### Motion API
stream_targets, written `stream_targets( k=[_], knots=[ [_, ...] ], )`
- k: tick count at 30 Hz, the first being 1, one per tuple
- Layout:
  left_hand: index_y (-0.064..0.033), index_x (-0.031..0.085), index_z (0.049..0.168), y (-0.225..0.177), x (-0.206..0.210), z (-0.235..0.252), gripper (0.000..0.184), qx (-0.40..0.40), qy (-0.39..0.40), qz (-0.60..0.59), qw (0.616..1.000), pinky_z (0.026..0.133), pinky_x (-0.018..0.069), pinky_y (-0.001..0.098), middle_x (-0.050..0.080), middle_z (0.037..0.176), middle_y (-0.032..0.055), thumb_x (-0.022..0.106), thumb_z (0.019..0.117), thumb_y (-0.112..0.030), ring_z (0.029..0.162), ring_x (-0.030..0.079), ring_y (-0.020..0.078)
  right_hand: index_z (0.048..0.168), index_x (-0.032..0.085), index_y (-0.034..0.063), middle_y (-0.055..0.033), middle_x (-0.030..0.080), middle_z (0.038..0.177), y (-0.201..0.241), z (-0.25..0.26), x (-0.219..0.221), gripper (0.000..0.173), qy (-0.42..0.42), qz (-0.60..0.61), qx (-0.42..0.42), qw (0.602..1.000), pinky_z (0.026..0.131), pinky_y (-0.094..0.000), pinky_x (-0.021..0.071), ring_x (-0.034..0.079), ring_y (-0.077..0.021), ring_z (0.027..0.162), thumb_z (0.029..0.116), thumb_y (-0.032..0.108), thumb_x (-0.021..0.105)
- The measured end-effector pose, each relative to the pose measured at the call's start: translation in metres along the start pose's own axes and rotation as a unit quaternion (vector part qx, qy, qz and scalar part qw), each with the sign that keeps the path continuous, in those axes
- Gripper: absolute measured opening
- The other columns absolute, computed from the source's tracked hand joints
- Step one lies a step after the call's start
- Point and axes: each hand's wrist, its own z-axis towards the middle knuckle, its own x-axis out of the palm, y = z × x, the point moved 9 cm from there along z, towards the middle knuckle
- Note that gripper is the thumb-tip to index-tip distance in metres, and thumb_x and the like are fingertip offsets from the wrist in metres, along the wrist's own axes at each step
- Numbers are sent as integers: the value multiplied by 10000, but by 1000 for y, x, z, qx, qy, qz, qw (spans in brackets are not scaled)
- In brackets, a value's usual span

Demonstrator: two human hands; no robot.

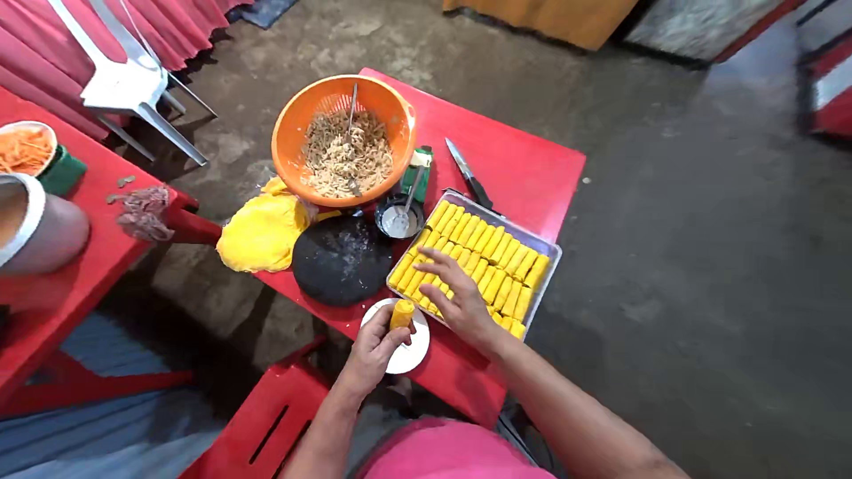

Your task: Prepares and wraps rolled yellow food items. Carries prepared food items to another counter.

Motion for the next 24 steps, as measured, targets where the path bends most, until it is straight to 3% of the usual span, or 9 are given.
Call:
stream_targets(
  k=[4,6,9,12,14,20,22,24],
  knots=[
    [61,548,1253,5,-16,0,286,-2,-38,-3,999,822,578,281,682,972,13,490,1003,-66,863,667,94,1279,699,61,-270,357,1598,-70,57,19,416,45,-211,64,974,1220,-621,240,271,-453,1515,1026,370,582],
    [53,551,1257,7,-24,1,294,-2,-54,1,999,834,586,290,688,981,14,513,1015,-108,877,676,100,1336,669,84,-271,272,1643,-95,80,32,481,94,-281,100,950,1223,-684,128,162,-479,1544,1024,438,578],
    [41,540,1272,9,-35,3,343,1,-63,-9,998,833,564,276,670,985,9,530,1029,-201,883,652,95,1442,598,152,-246,174,1686,-127,96,53,603,160,-361,116,911,1206,-728,50,74,-474,1563,1039,573,448],
    [51,538,1290,9,-46,5,373,-1,-81,3,997,813,559,260,673,992,9,477,1059,-235,878,647,91,1299,705,121,-220,167,1696,-146,102,64,664,199,-379,120,896,1204,-732,-3,37,-469,1568,1035,633,376],
    [63,529,1302,9,-51,6,368,-12,-94,23,995,815,565,267,678,988,18,431,1056,-193,878,655,92,1232,736,105,-222,212,1684,-145,104,65,647,198,-374,116,898,1210,-728,6,58,-465,1568,1037,619,394],
    [54,534,1268,14,-52,20,313,1,-94,-12,995,850,566,292,673,1000,28,419,1063,-152,898,657,106,1215,741,101,-239,219,1676,-132,104,57,582,182,-362,96,909,1197,-745,25,85,-482,1560,1046,564,432],
    [58,520,1273,13,-50,23,318,4,-93,-5,996,868,564,290,671,1022,24,430,1063,-163,922,653,97,1226,727,83,-251,285,1646,-111,102,43,440,121,-281,59,950,1216,-703,109,171,-475,1545,1040,434,537],
    [64,503,1285,12,-48,27,315,9,-92,-11,996,880,559,295,668,1022,20,426,1056,-139,929,651,96,1214,719,56,-234,354,1613,-83,93,28,337,70,-121,52,989,1214,-575,296,310,-391,1513,1010,300,609]
  ],
)
